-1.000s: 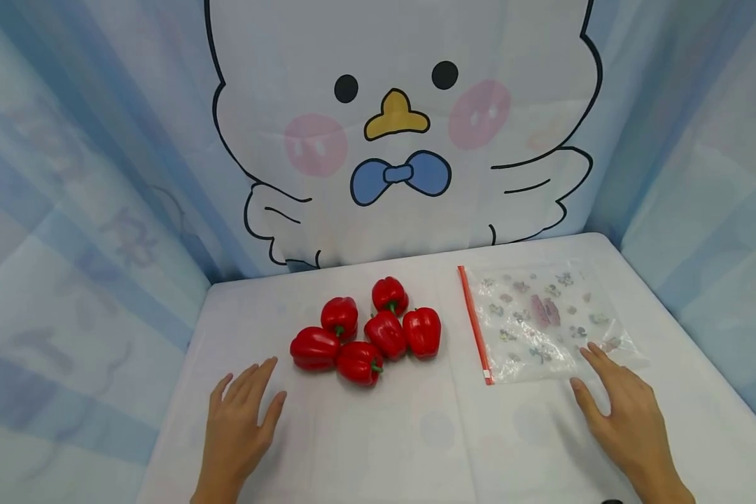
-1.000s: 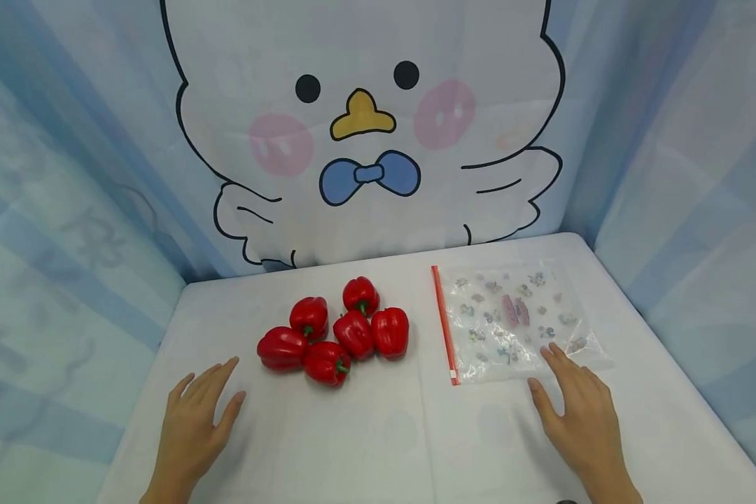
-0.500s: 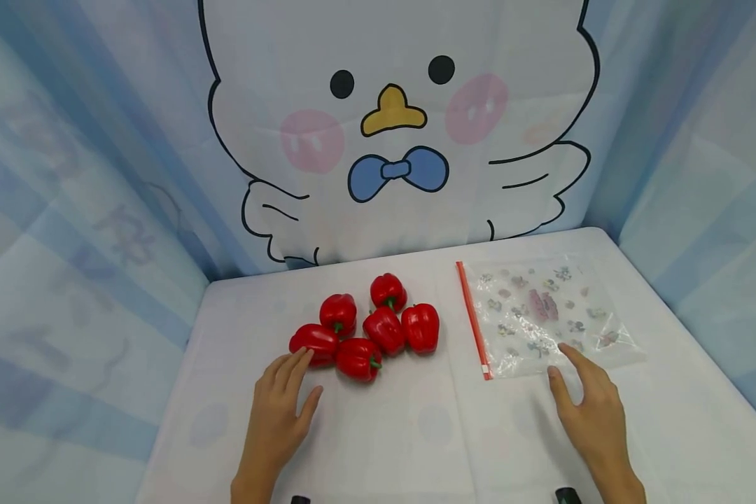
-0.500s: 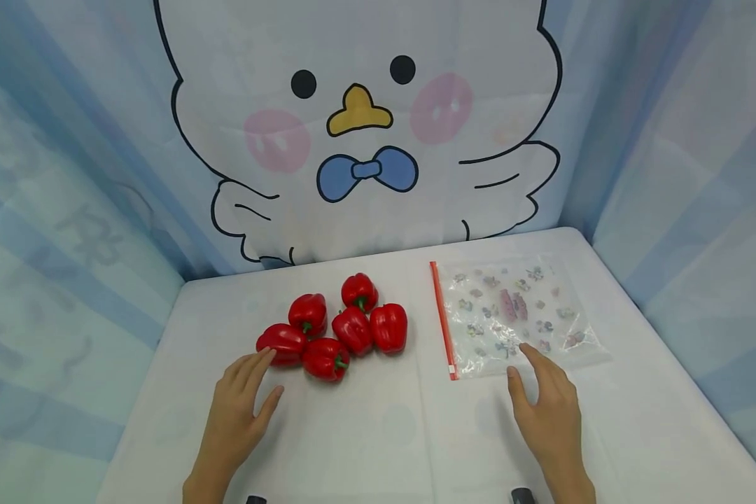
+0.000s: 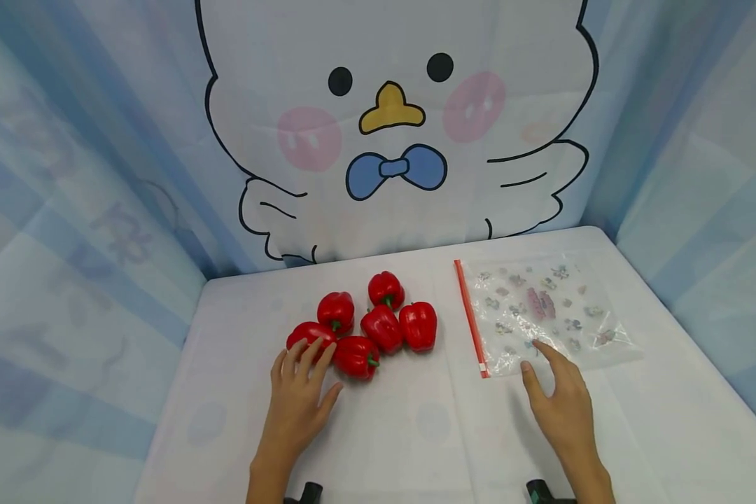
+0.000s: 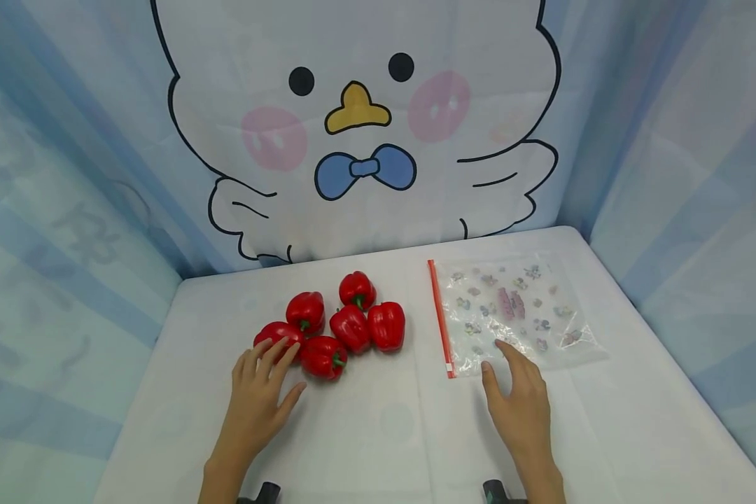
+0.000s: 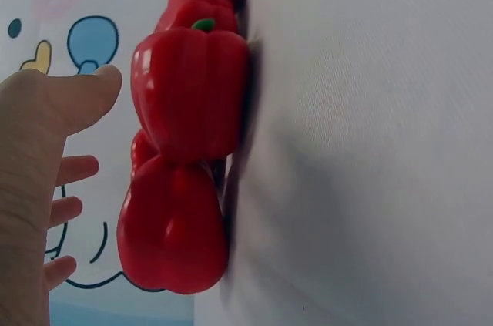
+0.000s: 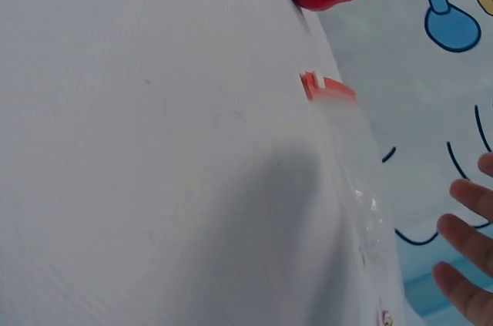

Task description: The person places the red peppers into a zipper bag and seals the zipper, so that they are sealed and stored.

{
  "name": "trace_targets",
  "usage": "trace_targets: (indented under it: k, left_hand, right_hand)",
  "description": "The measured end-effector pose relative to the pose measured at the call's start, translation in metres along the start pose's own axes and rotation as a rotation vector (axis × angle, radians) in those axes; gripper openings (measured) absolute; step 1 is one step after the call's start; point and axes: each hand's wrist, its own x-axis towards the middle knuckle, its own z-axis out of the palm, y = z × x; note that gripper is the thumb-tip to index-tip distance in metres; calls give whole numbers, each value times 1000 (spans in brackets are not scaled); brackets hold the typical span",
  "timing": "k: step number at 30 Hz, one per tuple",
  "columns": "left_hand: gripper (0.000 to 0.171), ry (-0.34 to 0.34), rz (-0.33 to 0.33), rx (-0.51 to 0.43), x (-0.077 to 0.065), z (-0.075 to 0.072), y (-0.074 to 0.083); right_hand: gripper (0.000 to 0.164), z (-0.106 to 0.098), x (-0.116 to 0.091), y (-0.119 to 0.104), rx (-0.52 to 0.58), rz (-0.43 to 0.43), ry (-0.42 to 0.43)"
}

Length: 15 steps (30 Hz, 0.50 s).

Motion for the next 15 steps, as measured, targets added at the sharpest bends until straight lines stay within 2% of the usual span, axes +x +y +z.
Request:
trace_targets:
  k: [7, 15]
  left_hand:
    - [90, 3, 51, -5, 9, 5, 4]
    - [100, -78, 65, 17, 18, 11, 10]
  right_hand:
    - [48, 10, 3, -7, -22, 6, -34]
    - [48, 23, 9, -18, -63, 14, -69]
